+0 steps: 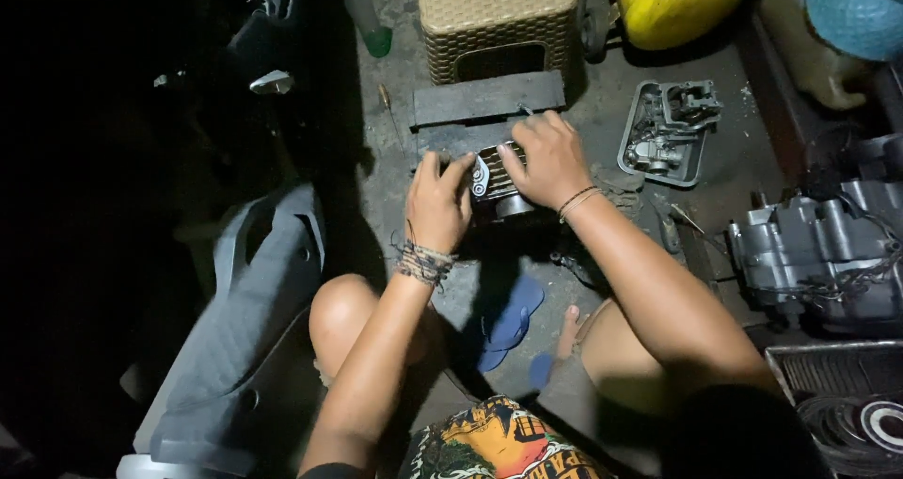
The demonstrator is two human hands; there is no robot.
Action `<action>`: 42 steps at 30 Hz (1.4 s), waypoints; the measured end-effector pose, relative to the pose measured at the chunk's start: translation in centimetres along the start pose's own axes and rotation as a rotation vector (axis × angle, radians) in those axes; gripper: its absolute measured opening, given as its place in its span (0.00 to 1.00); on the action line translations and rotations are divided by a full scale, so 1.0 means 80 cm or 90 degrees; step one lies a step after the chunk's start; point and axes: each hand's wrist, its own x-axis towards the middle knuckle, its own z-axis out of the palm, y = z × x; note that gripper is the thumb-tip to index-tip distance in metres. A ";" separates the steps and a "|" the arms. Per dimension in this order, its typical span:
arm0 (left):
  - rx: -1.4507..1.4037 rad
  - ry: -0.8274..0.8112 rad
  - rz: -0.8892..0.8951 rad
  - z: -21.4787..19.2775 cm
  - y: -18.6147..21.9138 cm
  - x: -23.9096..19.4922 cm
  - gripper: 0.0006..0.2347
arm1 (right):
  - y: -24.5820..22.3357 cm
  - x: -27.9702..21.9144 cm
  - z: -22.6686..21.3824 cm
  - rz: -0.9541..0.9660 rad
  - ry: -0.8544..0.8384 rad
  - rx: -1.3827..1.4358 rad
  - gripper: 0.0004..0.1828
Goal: Cleaning a motorcycle engine cylinder block with a cloth and applying sealant to the gasket surface.
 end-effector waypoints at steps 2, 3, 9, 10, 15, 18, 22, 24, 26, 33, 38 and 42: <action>0.003 0.010 -0.007 -0.004 0.007 -0.009 0.12 | 0.000 0.000 0.001 -0.002 -0.002 -0.008 0.18; 0.004 0.022 -0.011 -0.006 0.012 -0.012 0.10 | 0.001 0.001 0.000 -0.003 -0.002 -0.019 0.18; -0.039 0.024 -0.082 -0.011 0.016 -0.036 0.08 | 0.000 -0.001 0.005 -0.003 -0.008 -0.031 0.17; -0.041 0.026 -0.082 -0.005 0.015 -0.029 0.08 | -0.001 -0.002 0.002 -0.005 -0.009 -0.034 0.17; -0.012 0.055 -0.077 0.029 -0.007 0.010 0.11 | -0.004 0.002 0.000 0.013 -0.010 -0.043 0.17; 0.034 0.054 -0.059 0.026 0.000 0.011 0.10 | 0.000 -0.002 0.004 0.019 -0.013 -0.051 0.17; 0.067 0.042 -0.059 0.014 0.011 -0.015 0.12 | 0.002 -0.004 0.002 0.002 -0.035 -0.043 0.18; 0.033 0.032 -0.059 0.004 0.016 -0.027 0.12 | 0.005 -0.004 0.002 -0.008 -0.033 -0.045 0.16; 0.022 0.027 -0.072 -0.001 0.010 -0.020 0.09 | 0.008 -0.002 0.006 -0.008 -0.029 -0.046 0.16; -0.017 0.029 -0.058 0.041 -0.017 0.013 0.10 | 0.004 -0.003 -0.003 0.001 -0.023 -0.011 0.16; 0.043 0.008 -0.019 0.021 -0.007 -0.013 0.12 | 0.005 -0.002 -0.004 -0.009 -0.012 -0.026 0.17; 0.080 -0.064 -0.048 -0.008 -0.005 -0.047 0.08 | 0.013 -0.005 0.007 -0.019 -0.008 -0.018 0.16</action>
